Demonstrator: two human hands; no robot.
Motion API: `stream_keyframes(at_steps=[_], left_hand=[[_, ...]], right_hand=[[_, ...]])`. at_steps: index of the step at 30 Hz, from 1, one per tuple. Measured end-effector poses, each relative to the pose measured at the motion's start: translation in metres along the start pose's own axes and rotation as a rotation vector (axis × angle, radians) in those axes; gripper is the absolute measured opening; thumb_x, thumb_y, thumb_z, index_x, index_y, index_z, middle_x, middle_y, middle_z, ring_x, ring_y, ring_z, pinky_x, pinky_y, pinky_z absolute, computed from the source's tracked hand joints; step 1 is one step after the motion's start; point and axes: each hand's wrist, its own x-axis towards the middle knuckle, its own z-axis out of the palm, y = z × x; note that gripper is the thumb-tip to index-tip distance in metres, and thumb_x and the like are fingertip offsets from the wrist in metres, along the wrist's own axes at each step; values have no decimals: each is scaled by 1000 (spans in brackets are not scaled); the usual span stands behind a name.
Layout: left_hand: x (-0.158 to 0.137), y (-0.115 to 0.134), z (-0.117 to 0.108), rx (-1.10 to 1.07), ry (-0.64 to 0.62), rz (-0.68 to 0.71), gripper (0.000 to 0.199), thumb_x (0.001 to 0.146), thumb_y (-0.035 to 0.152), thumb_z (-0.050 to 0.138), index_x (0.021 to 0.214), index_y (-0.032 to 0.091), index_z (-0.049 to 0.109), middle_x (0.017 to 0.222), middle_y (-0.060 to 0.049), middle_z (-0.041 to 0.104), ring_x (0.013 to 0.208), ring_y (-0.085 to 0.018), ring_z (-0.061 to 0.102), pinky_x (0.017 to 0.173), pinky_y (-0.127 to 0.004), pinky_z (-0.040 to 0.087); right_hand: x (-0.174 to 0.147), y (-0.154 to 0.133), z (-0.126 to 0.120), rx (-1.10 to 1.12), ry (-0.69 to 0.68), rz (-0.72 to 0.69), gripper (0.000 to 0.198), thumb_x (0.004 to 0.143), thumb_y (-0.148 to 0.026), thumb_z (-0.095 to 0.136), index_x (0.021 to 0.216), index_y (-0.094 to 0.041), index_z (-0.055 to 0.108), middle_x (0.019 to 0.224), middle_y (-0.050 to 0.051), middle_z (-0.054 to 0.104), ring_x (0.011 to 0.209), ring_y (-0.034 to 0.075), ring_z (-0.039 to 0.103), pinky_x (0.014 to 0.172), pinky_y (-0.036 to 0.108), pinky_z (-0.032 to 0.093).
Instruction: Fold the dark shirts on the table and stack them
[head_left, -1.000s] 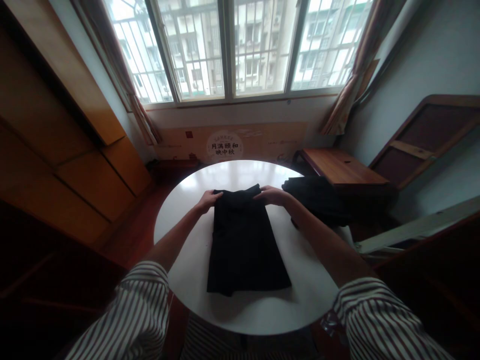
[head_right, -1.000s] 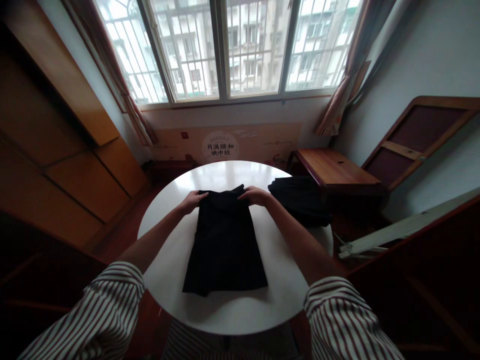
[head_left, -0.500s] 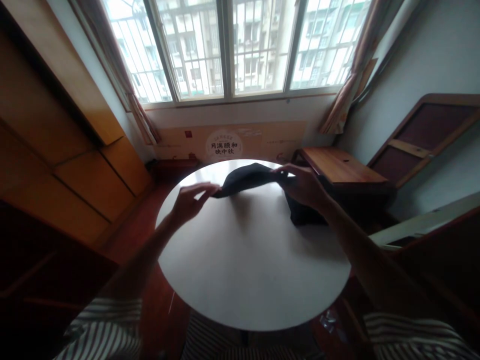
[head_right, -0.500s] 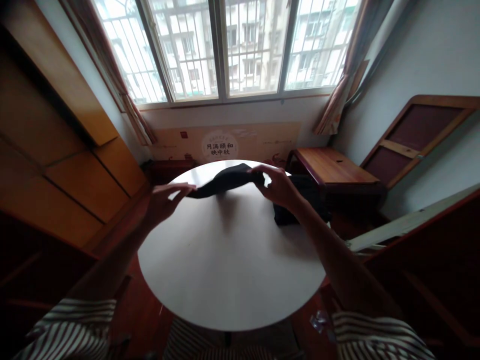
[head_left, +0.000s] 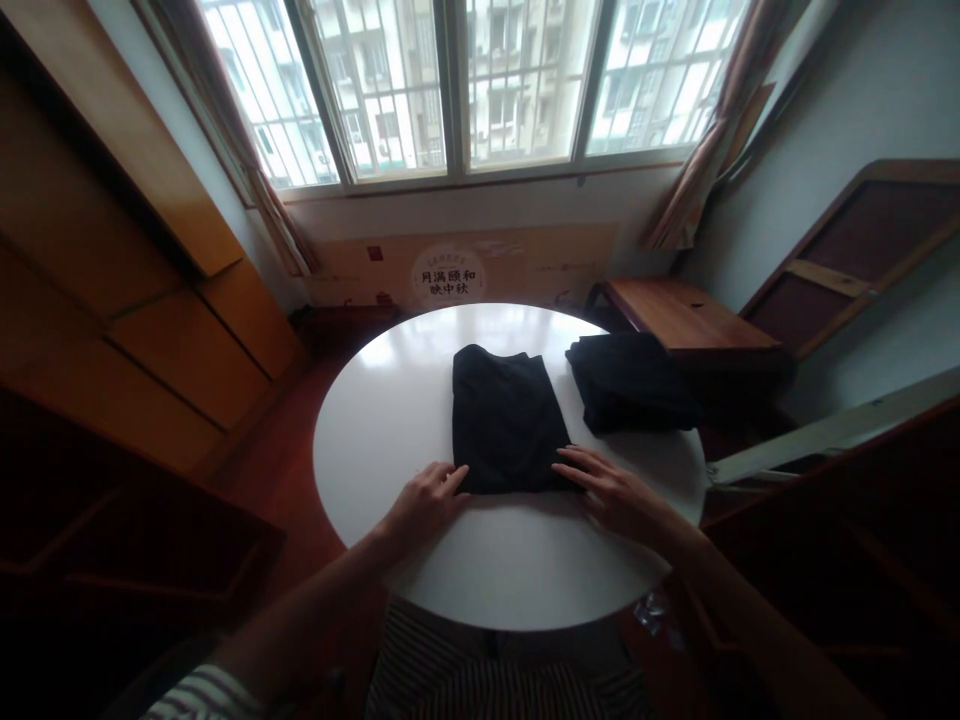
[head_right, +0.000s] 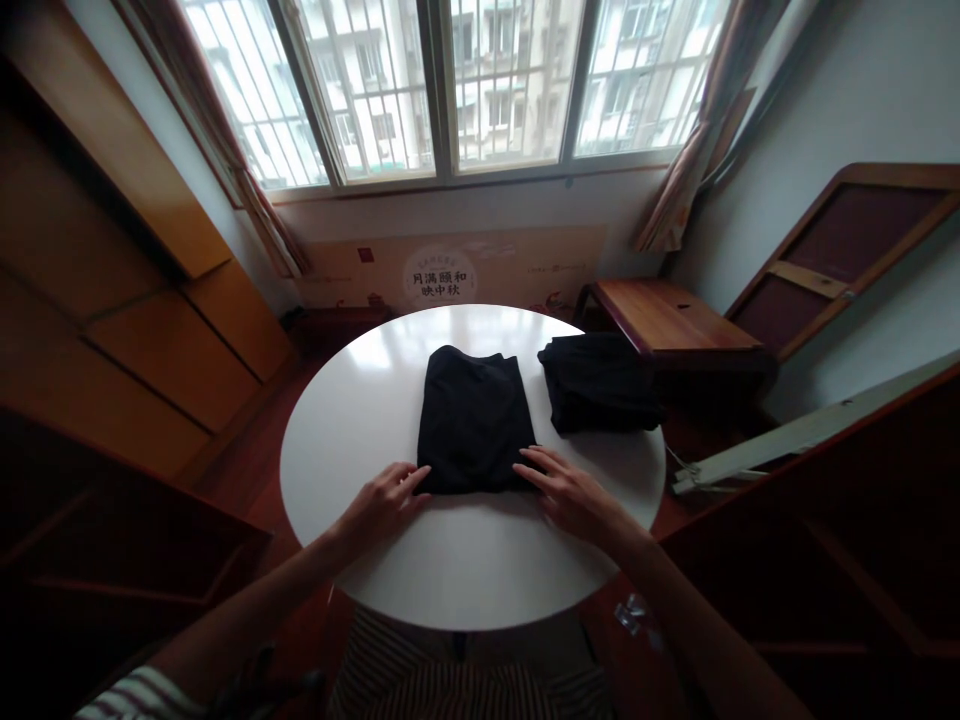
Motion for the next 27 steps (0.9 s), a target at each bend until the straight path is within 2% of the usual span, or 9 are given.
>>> stream_keyframes(at_steps=[5,9,12,14,16,18,21,23,27], left_hand=[[13,-3,2,56,-34,93,32,90,6,51,119,11,62,89,-10,66,81,-21,65,72,-33,59],[-7,-1,-16,-64,-16,87,28,90,11,53,114,17,65,87,-7,67,80,-19,65,72,-31,58],[-23,3,-35,-180,-155,88,24,89,18,61,112,20,68,90,-6,69,75,-17,66,68,-28,56],[-19,2,-48,-261,-228,68,18,90,29,65,106,21,71,88,-4,70,69,-15,66,63,-26,54],[2,-6,-57,-342,-208,26,20,93,38,62,97,21,73,84,-4,70,65,-13,65,62,-25,52],[37,-24,-58,-402,-100,-36,30,97,41,55,90,19,73,80,-4,71,65,-13,64,64,-26,52],[101,-68,-42,-438,140,-187,36,98,45,51,89,18,74,84,-6,73,75,-17,67,69,-28,53],[139,-99,-22,-466,257,-326,37,95,47,54,93,16,74,96,-10,74,89,-22,69,75,-31,54],[172,-142,24,-625,221,-535,43,85,53,65,95,13,75,101,-14,75,96,-26,69,88,-37,53]], right_hand=[[8,-2,2,-13,40,-22,43,88,0,42,122,-14,66,121,15,67,120,25,61,97,40,57],[7,-25,-22,140,-21,1,30,95,-11,45,112,-18,69,107,13,70,104,23,66,87,36,58],[15,-39,-42,286,-142,46,17,94,-29,59,99,-20,72,94,9,70,87,21,67,78,32,56],[32,-35,-45,392,-128,127,21,92,-38,62,88,-20,72,84,7,69,76,19,66,71,30,54],[61,-17,-35,495,-1,272,27,94,-40,58,82,-19,70,79,6,69,71,17,65,66,28,52],[96,10,-18,549,127,478,24,91,-39,59,85,-18,70,84,7,71,76,19,67,66,28,52],[147,53,11,533,140,869,17,79,-30,72,87,-16,70,81,7,72,77,20,68,69,27,52],[169,74,27,518,138,986,19,75,-30,75,84,-14,69,73,6,70,74,22,67,67,29,52],[182,90,51,528,165,1009,20,74,-31,73,78,-12,68,71,9,69,75,24,67,68,30,51]])
